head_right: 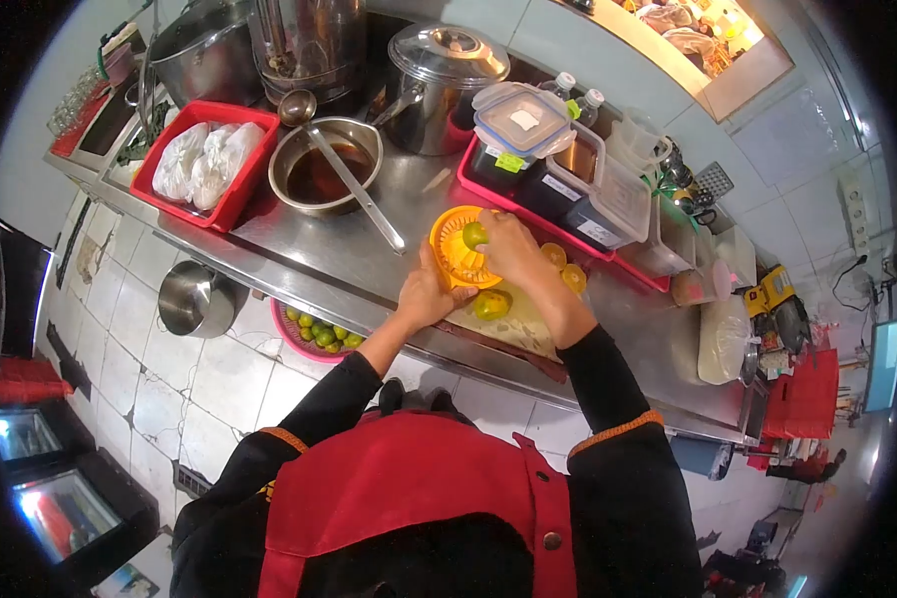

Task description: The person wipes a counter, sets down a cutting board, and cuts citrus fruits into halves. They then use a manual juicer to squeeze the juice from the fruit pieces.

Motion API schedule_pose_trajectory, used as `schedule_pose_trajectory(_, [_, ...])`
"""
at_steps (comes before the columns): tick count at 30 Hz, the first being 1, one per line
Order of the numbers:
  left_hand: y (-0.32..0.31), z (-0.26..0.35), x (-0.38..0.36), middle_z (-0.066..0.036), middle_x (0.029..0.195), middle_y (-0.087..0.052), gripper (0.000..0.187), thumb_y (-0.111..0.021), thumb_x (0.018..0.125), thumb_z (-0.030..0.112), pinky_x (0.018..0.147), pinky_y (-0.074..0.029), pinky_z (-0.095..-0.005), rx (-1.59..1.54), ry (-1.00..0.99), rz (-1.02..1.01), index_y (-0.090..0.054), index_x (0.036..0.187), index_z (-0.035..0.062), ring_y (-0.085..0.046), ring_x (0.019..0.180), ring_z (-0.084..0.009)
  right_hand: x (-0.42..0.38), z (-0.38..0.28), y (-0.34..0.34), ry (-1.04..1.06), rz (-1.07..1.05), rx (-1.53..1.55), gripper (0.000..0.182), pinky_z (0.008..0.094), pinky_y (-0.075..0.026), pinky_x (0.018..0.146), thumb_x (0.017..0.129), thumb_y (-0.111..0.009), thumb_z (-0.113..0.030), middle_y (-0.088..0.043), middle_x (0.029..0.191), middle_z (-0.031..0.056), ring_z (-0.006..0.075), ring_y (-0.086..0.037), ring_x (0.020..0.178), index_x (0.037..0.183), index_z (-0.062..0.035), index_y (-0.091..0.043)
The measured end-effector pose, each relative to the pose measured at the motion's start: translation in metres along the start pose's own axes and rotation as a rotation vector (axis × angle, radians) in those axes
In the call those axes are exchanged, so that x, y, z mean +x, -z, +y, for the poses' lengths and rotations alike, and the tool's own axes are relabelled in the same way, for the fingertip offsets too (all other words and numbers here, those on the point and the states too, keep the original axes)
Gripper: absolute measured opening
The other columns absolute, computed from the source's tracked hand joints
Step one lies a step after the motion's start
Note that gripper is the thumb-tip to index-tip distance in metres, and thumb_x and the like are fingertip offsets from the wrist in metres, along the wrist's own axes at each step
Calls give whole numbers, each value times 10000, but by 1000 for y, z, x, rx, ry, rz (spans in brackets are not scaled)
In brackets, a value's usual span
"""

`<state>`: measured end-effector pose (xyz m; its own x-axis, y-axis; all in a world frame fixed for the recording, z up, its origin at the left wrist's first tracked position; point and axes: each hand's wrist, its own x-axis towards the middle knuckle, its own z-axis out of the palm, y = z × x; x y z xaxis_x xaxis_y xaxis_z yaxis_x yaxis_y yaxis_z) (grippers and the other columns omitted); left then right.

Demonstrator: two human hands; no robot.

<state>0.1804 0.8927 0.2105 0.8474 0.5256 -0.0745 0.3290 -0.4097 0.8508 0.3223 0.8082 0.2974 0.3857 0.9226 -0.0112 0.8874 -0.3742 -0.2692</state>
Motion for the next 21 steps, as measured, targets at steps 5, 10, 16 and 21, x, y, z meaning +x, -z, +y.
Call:
schedule_pose_trajectory(5, [-1,-2,1,-295,934,-591,1100,-746,653,454,732,-486,-433,4,-38,38,-55,1336,-61,-591,866,-428,3,-24,6,-134,-68,-258,368,421,-483,700,780,-641,-256,-614,829,216,368,-603,827,1003,26,-566])
schedule_pose_trajectory(10, [2,2,0,-270,1035,-571,1096,-775,646,364,791,-468,-417,-5,25,-16,-33,1349,-31,-574,949,-396,18,-28,-3,-340,-32,-442,480,418,-491,655,827,-509,-463,-640,711,188,342,-632,742,696,-33,-676])
schedule_pose_trajectory(16, [3,2,-1,-311,1003,-566,1090,-752,665,394,796,-459,-450,-21,23,-18,-19,1354,-25,-570,918,-441,19,-29,-12,-294,132,-331,405,420,-448,809,862,-483,-344,-532,1156,237,322,-524,1072,962,29,-607])
schedule_pose_trajectory(21, [2,2,-1,-304,1007,-569,1103,-752,658,408,784,-463,-451,-16,0,17,-20,1358,-31,-569,914,-443,-5,19,-27,57,-8,-184,357,430,-381,899,836,-535,-156,-478,1203,219,356,-467,1091,1147,14,-488])
